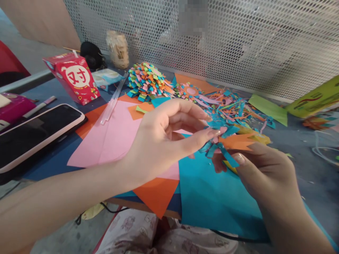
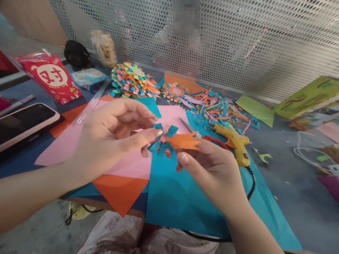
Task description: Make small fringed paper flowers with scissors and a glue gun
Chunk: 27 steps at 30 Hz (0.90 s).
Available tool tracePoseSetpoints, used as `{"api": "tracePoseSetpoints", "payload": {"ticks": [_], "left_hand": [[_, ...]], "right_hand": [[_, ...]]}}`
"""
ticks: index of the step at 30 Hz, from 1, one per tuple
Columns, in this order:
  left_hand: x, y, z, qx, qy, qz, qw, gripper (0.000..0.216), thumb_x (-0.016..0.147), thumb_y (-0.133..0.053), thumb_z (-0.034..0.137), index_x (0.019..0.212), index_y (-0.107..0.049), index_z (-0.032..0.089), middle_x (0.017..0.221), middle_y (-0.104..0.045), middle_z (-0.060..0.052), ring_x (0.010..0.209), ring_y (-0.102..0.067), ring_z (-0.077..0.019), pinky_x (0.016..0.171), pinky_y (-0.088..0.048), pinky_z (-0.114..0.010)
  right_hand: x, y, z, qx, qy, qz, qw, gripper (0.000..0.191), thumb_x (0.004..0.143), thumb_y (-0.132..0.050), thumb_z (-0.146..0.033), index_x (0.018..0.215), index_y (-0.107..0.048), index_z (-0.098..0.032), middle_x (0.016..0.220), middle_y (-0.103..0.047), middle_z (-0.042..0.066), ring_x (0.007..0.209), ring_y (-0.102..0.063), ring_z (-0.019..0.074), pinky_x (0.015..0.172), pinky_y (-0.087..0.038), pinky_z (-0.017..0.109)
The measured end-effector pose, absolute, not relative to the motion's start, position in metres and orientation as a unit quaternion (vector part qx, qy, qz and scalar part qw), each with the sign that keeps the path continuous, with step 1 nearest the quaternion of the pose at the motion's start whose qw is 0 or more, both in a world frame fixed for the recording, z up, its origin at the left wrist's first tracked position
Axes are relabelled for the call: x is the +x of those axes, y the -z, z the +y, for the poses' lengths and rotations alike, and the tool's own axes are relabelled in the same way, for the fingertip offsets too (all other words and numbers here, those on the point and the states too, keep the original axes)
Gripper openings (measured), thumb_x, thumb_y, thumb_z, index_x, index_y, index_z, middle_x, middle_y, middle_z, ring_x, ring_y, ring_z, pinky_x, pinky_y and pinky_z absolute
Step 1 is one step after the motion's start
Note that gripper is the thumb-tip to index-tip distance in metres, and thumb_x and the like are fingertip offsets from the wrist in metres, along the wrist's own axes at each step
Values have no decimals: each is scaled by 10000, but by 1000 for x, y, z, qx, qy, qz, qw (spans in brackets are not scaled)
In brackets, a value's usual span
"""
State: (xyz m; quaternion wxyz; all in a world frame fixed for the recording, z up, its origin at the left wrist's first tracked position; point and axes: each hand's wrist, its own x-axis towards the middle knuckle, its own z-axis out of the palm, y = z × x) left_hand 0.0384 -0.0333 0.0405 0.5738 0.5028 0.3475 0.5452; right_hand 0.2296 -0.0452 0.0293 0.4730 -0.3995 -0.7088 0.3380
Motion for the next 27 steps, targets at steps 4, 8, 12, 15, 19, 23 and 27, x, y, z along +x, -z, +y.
{"api": "tracePoseSetpoints", "payload": {"ticks": [4, 8, 12, 15, 19, 23, 27], "left_hand": [[38, -42, -32, 499, -537, 353, 581, 198, 703, -772, 186, 842, -631, 194, 765, -686, 1, 782, -694, -172, 502, -514, -188], [39, -41, -32, 490, -544, 342, 589, 216, 687, -785, 165, 835, -628, 187, 744, -676, 9, 760, -694, -163, 495, -515, -181], [40, -39, -31, 516, -561, 331, 556, 170, 718, -748, 134, 791, -603, 185, 738, -677, 13, 729, -696, -155, 475, -519, -183], [40, -37, -31, 538, -569, 325, 531, 151, 739, -725, 130, 795, -598, 190, 730, -681, 16, 717, -695, -157, 462, -526, -191], [39, -35, -31, 556, -562, 330, 515, 144, 745, -730, 166, 807, -603, 198, 747, -689, 12, 745, -699, -166, 481, -542, -204], [38, -36, -31, 561, -557, 339, 511, 142, 747, -732, 187, 813, -607, 199, 772, -695, 7, 770, -700, -166, 499, -545, -204], [39, -38, -33, 556, -555, 339, 517, 147, 743, -732, 177, 801, -598, 192, 761, -688, 13, 742, -694, -151, 485, -537, -190]], "right_hand": [[227, -32, -47, -410, -335, -704, 473, 36, 807, -709, -276, 809, -744, -269, 653, -729, -28, 461, -639, 112, 436, -557, 190], [229, -30, -49, -422, -341, -694, 474, 50, 759, -729, -211, 733, -725, -252, 629, -732, -21, 457, -655, 127, 427, -550, 181], [230, -30, -51, -424, -354, -690, 468, 61, 759, -732, -214, 767, -744, -274, 638, -734, -25, 471, -662, 123, 448, -561, 177], [230, -30, -52, -428, -362, -685, 465, 54, 771, -740, -260, 810, -762, -290, 651, -739, -21, 471, -657, 112, 445, -550, 164], [230, -29, -50, -426, -374, -684, 458, 69, 778, -745, -354, 807, -763, -295, 622, -724, -17, 461, -644, 110, 414, -518, 158], [231, -26, -49, -415, -388, -689, 449, 113, 811, -715, -393, 887, -758, -321, 624, -718, -19, 491, -652, 112, 427, -507, 162], [232, -25, -51, -408, -393, -691, 449, 137, 833, -697, -383, 949, -748, -330, 649, -723, -25, 546, -679, 117, 465, -528, 163]]}}
